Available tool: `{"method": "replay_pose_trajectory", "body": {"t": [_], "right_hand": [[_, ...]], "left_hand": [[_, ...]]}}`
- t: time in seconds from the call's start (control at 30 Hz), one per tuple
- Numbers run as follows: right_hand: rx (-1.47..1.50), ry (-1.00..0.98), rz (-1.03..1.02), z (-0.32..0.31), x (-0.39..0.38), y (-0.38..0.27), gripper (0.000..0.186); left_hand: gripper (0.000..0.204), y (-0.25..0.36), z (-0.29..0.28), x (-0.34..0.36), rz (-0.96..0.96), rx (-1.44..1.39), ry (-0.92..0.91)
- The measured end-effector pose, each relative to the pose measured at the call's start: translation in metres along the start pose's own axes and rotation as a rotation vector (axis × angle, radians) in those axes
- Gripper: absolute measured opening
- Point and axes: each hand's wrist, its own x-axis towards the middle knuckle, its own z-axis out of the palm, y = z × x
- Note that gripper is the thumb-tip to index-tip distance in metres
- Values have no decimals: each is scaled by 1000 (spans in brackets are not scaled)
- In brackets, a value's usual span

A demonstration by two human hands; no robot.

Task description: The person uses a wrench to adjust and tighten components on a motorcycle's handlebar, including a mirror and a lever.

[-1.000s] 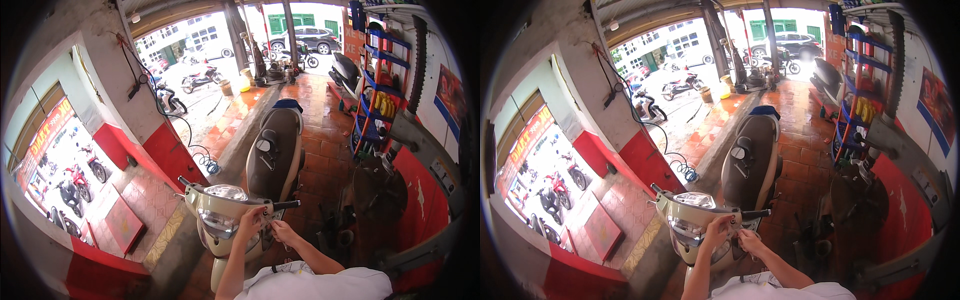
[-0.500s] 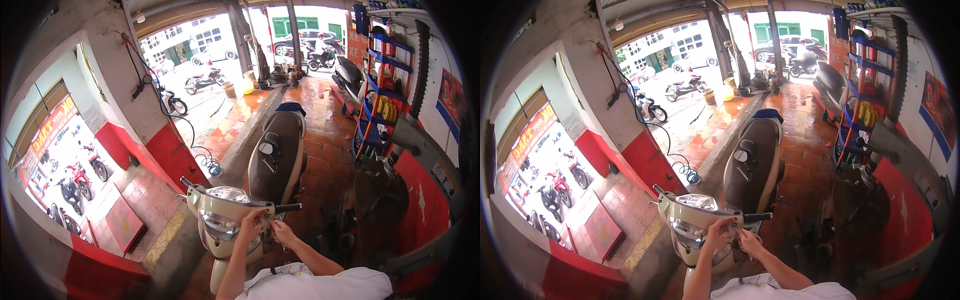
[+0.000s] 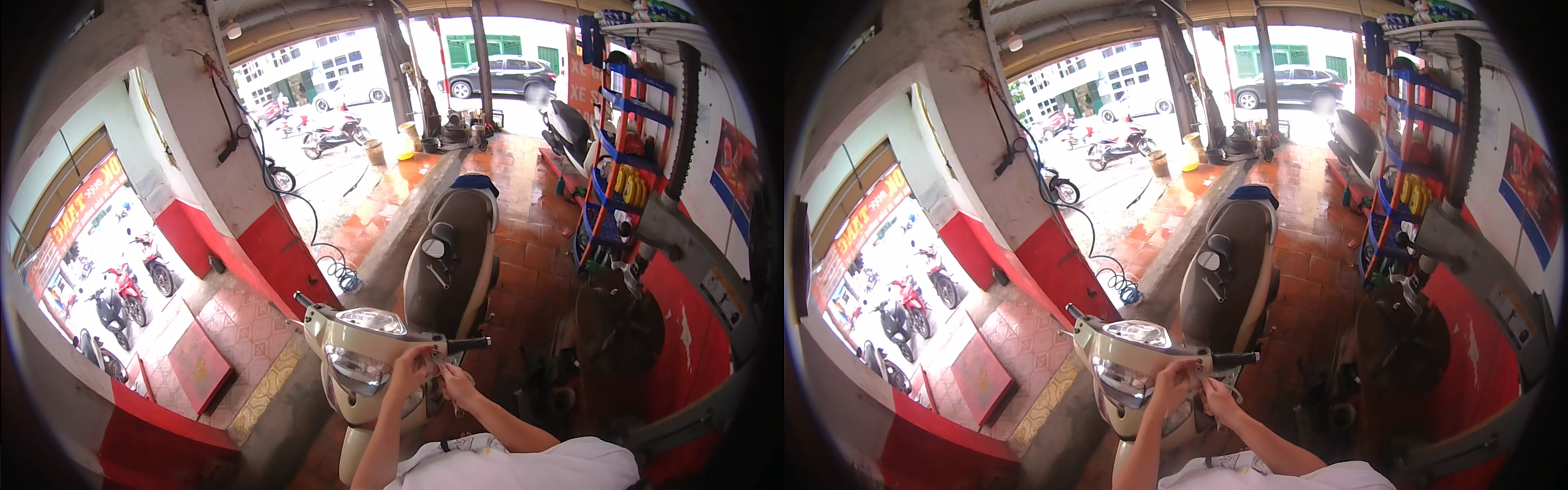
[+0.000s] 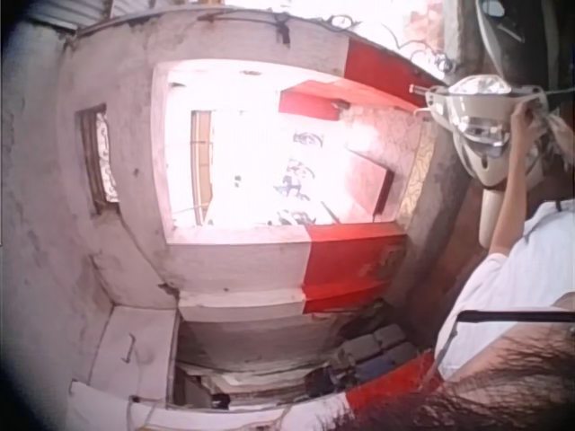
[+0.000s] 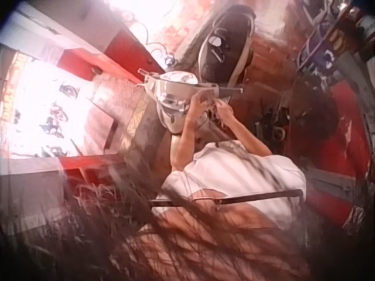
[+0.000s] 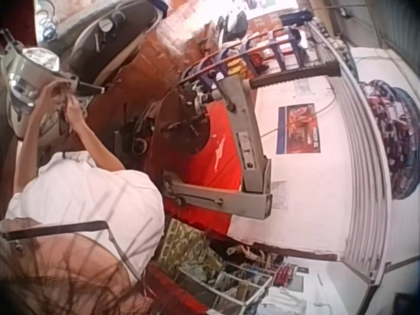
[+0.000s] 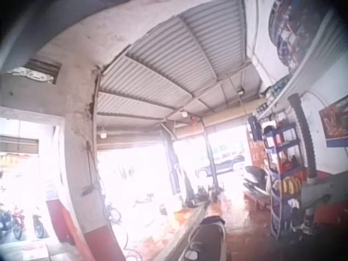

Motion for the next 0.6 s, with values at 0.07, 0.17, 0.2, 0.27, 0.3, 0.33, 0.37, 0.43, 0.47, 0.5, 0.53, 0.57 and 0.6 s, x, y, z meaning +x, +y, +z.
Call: {"method": "replay_pose_trajectory", "body": {"t": [0.07, 0.17, 0.2, 0.27, 0.3, 0.33, 0.37, 0.43, 0.47, 0.5, 0.53, 0.57, 0.6], "right_hand": [[37, 15, 2, 2, -4, 5, 23], [29, 18, -27, 2, 3, 12, 24], [27, 9, -45, 2, 3, 10, 24], [22, -3, -81, 0, 3, 2, 25], [12, -4, -71, -1, 4, 1, 25], [3, -6, -61, -2, 6, -1, 25], [-9, -10, -53, -3, 7, -2, 25], [-62, -1, -62, -3, 3, -2, 24], [-91, 2, -65, -3, 1, -1, 24], [-54, -10, -47, -3, 1, 0, 25], [-18, -22, -28, -3, 1, 2, 26], [20, -31, -10, -4, 1, 3, 27], [35, -31, -20, -4, 2, 3, 27]], "left_hand": [[38, 1, 2, 0, 7, 21, 15], [40, 0, 4, -1, 40, 18, 33], [40, -3, 4, -2, 53, 9, 33], [41, -4, 3, -2, 54, -3, 31], [41, -3, 3, -2, 42, -6, 28], [41, -2, 4, -2, 29, -8, 26], [40, 0, 3, -2, 28, -4, 25], [40, 3, 3, -2, 26, 4, 24], [39, 2, 2, -2, 28, -4, 23], [39, 2, 2, -2, 31, -11, 22], [39, 1, 2, -3, 33, -18, 21], [40, 2, 2, -2, 27, -21, 17], [40, 2, 2, -2, 20, -24, 13]]}}
